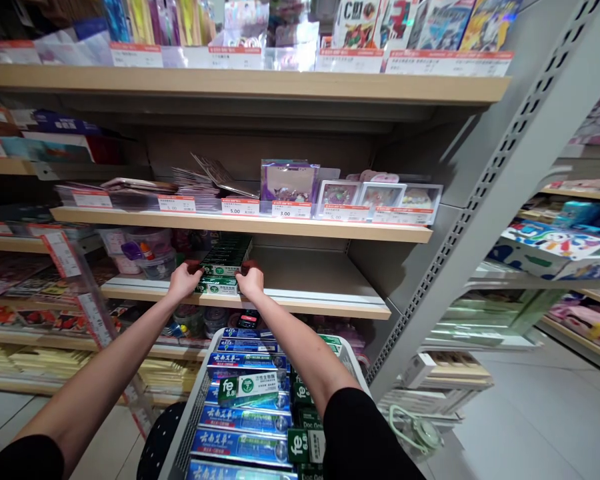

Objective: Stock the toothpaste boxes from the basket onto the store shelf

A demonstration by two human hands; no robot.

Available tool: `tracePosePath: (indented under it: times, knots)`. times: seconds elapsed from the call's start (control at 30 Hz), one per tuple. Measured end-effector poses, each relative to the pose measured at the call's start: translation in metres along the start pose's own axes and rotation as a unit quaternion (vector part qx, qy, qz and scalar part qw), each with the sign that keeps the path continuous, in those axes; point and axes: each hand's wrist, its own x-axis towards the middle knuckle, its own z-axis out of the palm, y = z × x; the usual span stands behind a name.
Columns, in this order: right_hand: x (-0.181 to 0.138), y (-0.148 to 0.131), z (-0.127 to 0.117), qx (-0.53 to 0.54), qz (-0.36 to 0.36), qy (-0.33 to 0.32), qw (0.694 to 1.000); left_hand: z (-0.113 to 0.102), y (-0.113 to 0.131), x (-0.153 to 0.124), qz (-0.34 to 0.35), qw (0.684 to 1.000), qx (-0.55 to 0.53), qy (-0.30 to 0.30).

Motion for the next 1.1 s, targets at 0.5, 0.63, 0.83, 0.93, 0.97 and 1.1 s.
tracePosePath:
  times: [0.5,0.63,0.83,0.93,0.97,1.1]
  knots:
    - [-0.174,0.040,-0.110,0.156,-0.003,-0.071,0.985,-0.013,-0.018,-0.233,-0.041,0.957,-0.274,-0.084]
    - [-0.214,0.057,-0.131,0.102,0.029,-0.070,0.992,-0.009,-0.011,-0.285,-0.099,0.948,-0.274,-0.126]
    - [-0.236,0.069,-0.134,0.072,0.069,-0.058,0.993,-0.001,0.005,-0.306,-0.111,0.958,-0.220,-0.147]
    - [-0.242,0.070,-0.130,0.082,0.085,-0.075,0.990,0.001,0.007,-0.305,-0.115,0.966,-0.179,-0.148]
    - [-0.243,0.070,-0.129,0.083,0.086,-0.083,0.989,0.001,0.007,-0.305,-0.115,0.968,-0.167,-0.147]
    - [-0.248,0.074,-0.126,0.060,0.076,-0.117,0.988,-0.001,0.006,-0.304,-0.103,0.975,-0.137,-0.139]
